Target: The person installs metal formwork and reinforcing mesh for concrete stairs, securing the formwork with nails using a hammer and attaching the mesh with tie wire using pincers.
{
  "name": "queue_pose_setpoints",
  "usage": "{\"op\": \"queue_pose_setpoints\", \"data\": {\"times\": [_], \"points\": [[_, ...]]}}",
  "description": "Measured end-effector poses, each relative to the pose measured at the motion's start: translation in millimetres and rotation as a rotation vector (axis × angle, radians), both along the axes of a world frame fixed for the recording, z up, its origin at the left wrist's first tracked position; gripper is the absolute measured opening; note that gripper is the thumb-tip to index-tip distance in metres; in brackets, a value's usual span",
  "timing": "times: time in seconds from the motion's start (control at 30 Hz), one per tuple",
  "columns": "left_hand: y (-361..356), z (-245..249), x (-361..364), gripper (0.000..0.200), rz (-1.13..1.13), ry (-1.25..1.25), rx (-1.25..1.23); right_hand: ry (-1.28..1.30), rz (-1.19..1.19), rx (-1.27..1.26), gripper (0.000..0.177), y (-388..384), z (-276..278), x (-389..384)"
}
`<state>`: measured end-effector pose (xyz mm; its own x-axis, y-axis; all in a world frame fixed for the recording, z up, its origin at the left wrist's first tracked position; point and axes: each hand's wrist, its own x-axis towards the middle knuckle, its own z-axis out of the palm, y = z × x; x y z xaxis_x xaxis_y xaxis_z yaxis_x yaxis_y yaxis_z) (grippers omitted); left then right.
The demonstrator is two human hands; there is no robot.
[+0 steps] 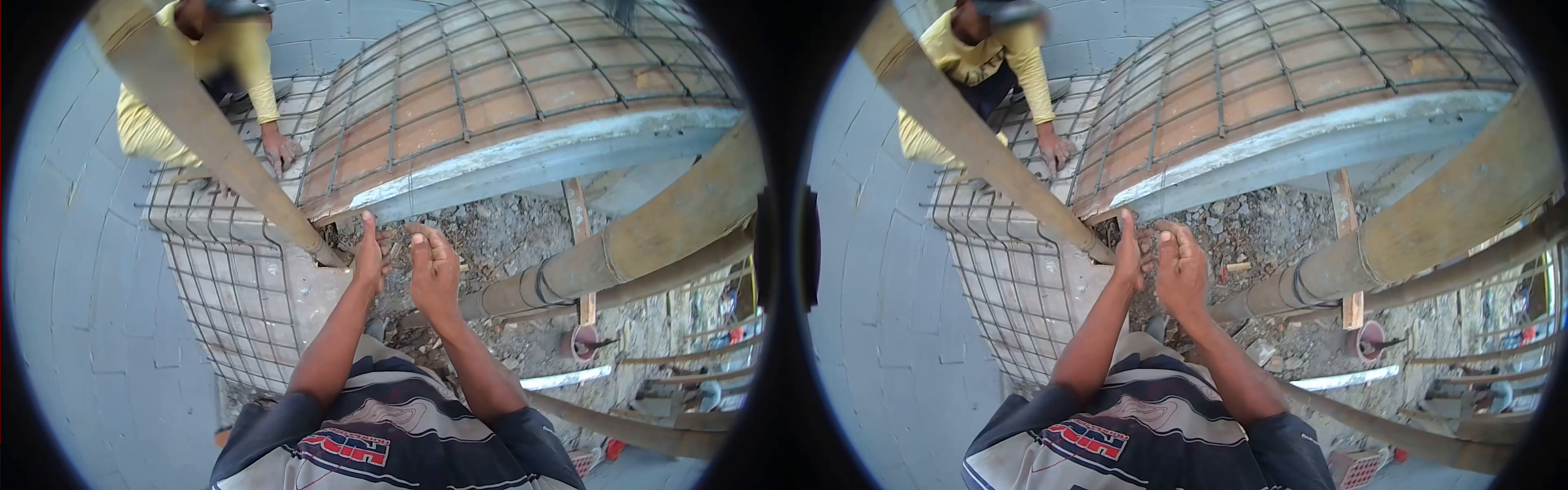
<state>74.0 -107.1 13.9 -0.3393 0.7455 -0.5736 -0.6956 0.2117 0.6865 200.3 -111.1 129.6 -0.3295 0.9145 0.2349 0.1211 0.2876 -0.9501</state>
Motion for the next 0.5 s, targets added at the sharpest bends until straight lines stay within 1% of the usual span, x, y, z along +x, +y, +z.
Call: {"op": "queue_pose_setpoints", "data": {"times": [0.03, 0.07, 0.1, 0.13, 0.2, 0.23, 0.27, 0.33, 0.37, 0.4, 0.47, 0.5], "points": [[3.3, -2.1, 5.5, 0.079, 0.027, -0.016, 0.011, 0.025, 0.025, -0.093, 0.029, -0.6, 2.1, 2.9], [8.1, -4.2, 15.2, 0.091, 0.061, -0.101, 0.056, 0.049, 0.050, -0.191, 0.029, -2.3, 3.2, 3.6], [14.2, -4.5, 22.5, 0.104, 0.093, -0.180, 0.103, 0.114, 0.028, -0.118, 0.028, 0.2, -6.9, 1.2], [20.1, -2.7, 28.1, 0.104, 0.116, -0.185, 0.110, 0.106, 0.051, -0.115, 0.028, 1.2, -10.2, 1.1], [34.6, 0.3, 37.7, 0.109, 0.486, -0.446, 0.077, 0.145, 0.044, -0.121, 0.027, 1.3, -15.7, 3.3], [52.5, -16.7, 35.1, 0.110, 0.653, -0.522, 0.031, 0.170, 0.034, -0.126, 0.025, 0.1, -20.6, 2.0], [60.5, -19.5, 34.1, 0.110, 0.655, -0.525, 0.032, 0.168, 0.036, -0.125, 0.025, -2.7, -28.4, 1.9], [71.1, -11.0, 34.4, 0.111, 0.753, -0.749, 0.064, 0.117, -0.012, -0.070, 0.024, -9.2, -38.1, 3.1], [77.8, -5.1, 33.6, 0.112, 0.795, -0.729, 0.057, 0.117, -0.013, -0.058, 0.024, -9.7, -40.7, 4.7], [83.4, 0.3, 30.1, 0.112, 0.789, -0.732, 0.066, 0.101, -0.049, -0.032, 0.025, -10.8, -43.3, 7.1], [86.9, 7.5, 19.2, 0.112, 0.871, -0.715, 0.109, 0.091, -0.092, -0.007, 0.025, -10.8, -46.8, 15.1], [87.5, 12.4, 15.5, 0.121, 0.875, -0.675, 0.132, 0.018, -0.045, -0.013, 0.025, -6.3, -48.5, 20.2]]}}
